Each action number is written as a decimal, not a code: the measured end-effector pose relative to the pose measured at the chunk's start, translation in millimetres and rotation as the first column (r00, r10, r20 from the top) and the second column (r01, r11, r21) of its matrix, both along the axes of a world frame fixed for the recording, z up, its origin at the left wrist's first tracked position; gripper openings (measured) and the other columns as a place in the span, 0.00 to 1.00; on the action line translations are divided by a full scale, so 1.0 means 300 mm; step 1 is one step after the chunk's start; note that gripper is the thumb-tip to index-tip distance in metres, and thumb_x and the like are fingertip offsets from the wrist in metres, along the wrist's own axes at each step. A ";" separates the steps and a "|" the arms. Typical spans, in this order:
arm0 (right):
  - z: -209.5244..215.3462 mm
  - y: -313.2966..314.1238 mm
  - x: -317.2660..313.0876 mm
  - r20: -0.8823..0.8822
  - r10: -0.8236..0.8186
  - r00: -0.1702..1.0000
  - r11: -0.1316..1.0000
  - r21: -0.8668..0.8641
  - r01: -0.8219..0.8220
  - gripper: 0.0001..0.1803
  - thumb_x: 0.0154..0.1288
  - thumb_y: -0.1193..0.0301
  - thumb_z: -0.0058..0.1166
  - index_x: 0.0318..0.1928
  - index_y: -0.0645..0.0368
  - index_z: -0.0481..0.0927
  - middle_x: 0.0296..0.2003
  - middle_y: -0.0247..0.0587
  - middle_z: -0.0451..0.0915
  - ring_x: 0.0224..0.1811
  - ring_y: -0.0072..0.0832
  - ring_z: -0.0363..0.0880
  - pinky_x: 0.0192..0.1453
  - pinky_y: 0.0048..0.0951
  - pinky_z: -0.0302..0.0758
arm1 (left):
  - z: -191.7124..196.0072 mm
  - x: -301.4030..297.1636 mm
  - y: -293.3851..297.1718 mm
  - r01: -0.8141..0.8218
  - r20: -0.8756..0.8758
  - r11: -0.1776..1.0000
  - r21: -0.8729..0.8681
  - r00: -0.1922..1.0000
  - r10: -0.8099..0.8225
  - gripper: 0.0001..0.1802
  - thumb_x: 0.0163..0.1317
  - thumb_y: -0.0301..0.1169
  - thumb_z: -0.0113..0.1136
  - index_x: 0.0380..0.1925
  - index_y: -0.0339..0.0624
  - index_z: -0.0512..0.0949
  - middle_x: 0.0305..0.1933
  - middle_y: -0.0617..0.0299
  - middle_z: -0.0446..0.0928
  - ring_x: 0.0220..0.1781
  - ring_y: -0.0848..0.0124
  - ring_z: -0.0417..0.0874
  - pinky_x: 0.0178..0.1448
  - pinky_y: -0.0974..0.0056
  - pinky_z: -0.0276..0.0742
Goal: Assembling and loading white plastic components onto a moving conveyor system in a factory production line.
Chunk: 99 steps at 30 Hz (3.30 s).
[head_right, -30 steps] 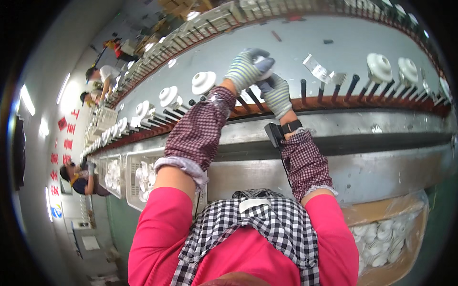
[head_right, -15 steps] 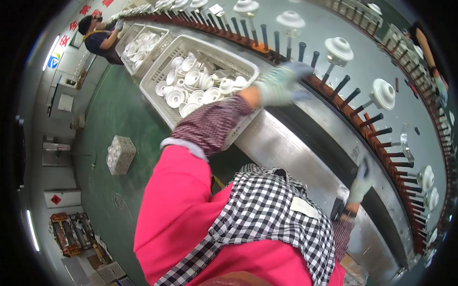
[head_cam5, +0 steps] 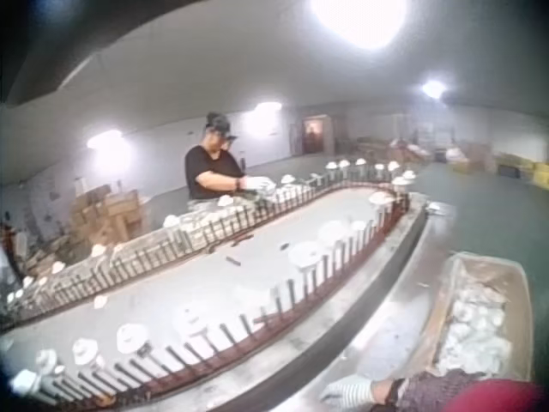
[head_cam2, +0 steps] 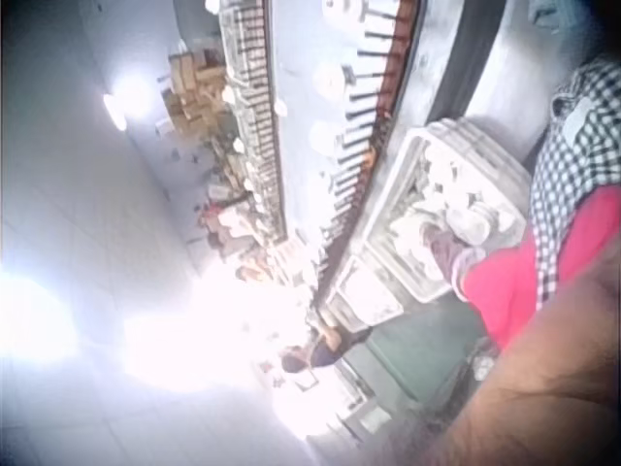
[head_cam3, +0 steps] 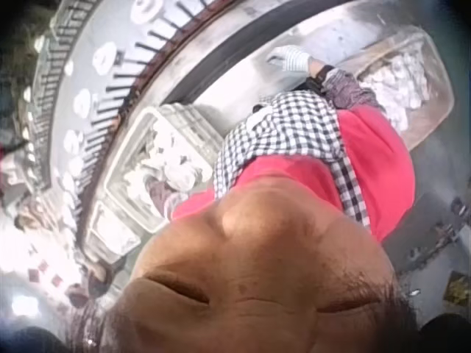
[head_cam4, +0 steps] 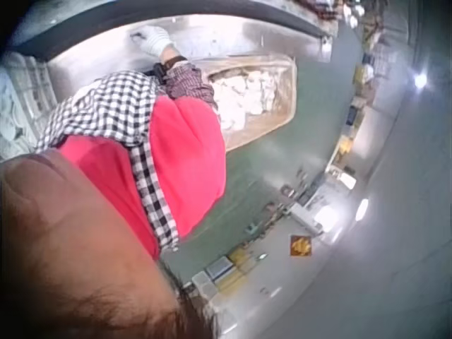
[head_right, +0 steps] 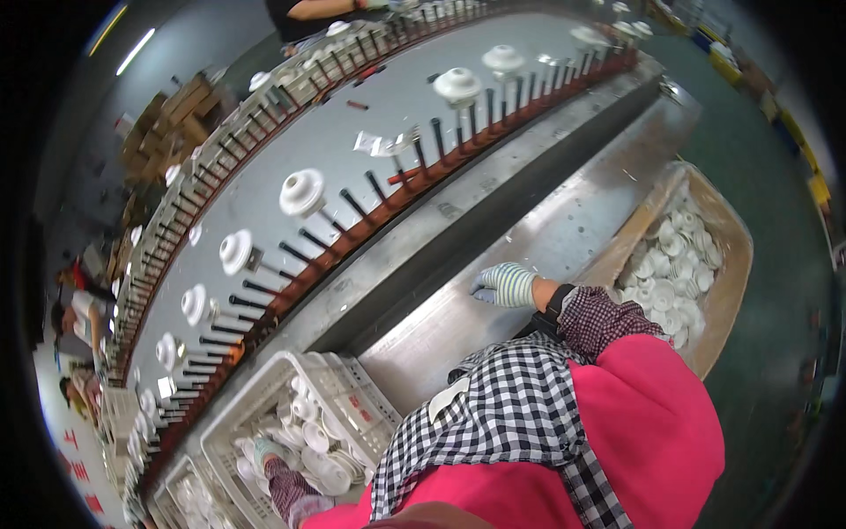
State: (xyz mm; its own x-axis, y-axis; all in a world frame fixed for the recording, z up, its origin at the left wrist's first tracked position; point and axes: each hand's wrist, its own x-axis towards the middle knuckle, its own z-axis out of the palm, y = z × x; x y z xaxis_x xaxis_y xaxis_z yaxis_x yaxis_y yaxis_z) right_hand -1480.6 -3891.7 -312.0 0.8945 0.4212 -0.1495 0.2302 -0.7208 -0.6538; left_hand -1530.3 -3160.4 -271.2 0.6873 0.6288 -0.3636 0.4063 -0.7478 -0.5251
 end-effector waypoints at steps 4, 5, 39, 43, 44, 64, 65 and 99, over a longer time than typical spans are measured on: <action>0.048 -0.020 -0.020 -0.081 -0.120 0.989 0.991 0.044 0.124 0.13 0.62 0.64 0.53 0.44 0.55 0.82 0.42 0.44 0.82 0.46 0.41 0.80 0.51 0.37 0.75 | 0.219 -0.024 -0.089 -0.026 0.166 0.999 0.032 0.986 0.020 0.17 0.54 0.36 0.58 0.42 0.41 0.80 0.48 0.46 0.78 0.51 0.53 0.79 0.55 0.54 0.73; 0.060 -0.018 -0.013 -0.134 -0.152 0.979 0.983 0.084 0.164 0.14 0.62 0.63 0.54 0.44 0.55 0.82 0.42 0.44 0.82 0.46 0.40 0.80 0.50 0.36 0.75 | 0.307 -0.017 -0.136 -0.012 0.261 1.000 -0.001 0.965 0.012 0.16 0.54 0.36 0.58 0.39 0.39 0.81 0.47 0.45 0.79 0.48 0.53 0.80 0.51 0.54 0.74; 0.571 -0.537 0.920 0.345 -0.380 0.858 0.801 0.587 0.119 0.49 0.53 0.48 0.61 0.65 0.64 0.55 0.57 0.59 0.66 0.56 0.44 0.70 0.57 0.38 0.69 | 0.747 0.693 -2.374 0.373 0.058 -0.552 -0.746 0.862 0.504 0.51 0.36 0.41 0.75 0.62 0.39 0.61 0.57 0.43 0.69 0.55 0.47 0.76 0.48 0.50 0.83; 0.479 -0.545 1.061 0.423 -0.517 0.744 0.856 0.265 0.444 0.46 0.52 0.54 0.64 0.66 0.60 0.56 0.65 0.55 0.59 0.61 0.46 0.67 0.61 0.41 0.69 | 0.844 0.889 -2.412 0.579 0.451 -0.307 -0.755 0.799 0.397 0.52 0.43 0.49 0.70 0.64 0.35 0.56 0.60 0.41 0.66 0.58 0.48 0.73 0.58 0.49 0.76; 0.448 -0.549 1.071 0.494 -0.456 0.741 0.889 0.287 0.356 0.41 0.54 0.55 0.63 0.64 0.58 0.62 0.63 0.50 0.64 0.57 0.44 0.72 0.57 0.40 0.73 | 0.847 0.940 -2.433 0.577 0.481 -0.182 -0.796 0.787 0.388 0.49 0.45 0.46 0.70 0.63 0.35 0.57 0.59 0.41 0.66 0.58 0.50 0.74 0.59 0.50 0.75; 0.421 -0.327 0.951 0.400 -0.306 0.864 0.671 0.734 -0.103 0.29 0.53 0.71 0.63 0.57 0.60 0.72 0.60 0.52 0.67 0.45 0.40 0.81 0.50 0.34 0.78 | 0.755 1.319 -2.237 0.215 0.149 -0.171 -0.962 0.931 0.333 0.35 0.53 0.45 0.64 0.57 0.37 0.67 0.47 0.50 0.74 0.42 0.57 0.81 0.49 0.52 0.80; 0.416 -0.291 1.007 0.386 -0.228 0.894 0.715 0.689 -0.116 0.28 0.52 0.71 0.64 0.55 0.57 0.74 0.58 0.49 0.70 0.45 0.39 0.81 0.50 0.33 0.78 | 0.758 1.315 -2.207 0.228 0.158 -0.168 -0.959 0.923 0.352 0.35 0.53 0.45 0.64 0.57 0.38 0.67 0.47 0.49 0.74 0.42 0.57 0.81 0.48 0.52 0.80; 0.403 0.388 0.889 -0.206 0.206 0.957 0.357 0.926 0.122 0.12 0.59 0.72 0.60 0.43 0.65 0.81 0.36 0.41 0.84 0.35 0.21 0.81 0.40 0.23 0.77 | 0.606 1.013 -1.662 0.647 0.829 0.567 -0.510 0.546 0.123 0.25 0.53 0.49 0.62 0.43 0.40 0.81 0.40 0.53 0.81 0.42 0.65 0.82 0.49 0.64 0.76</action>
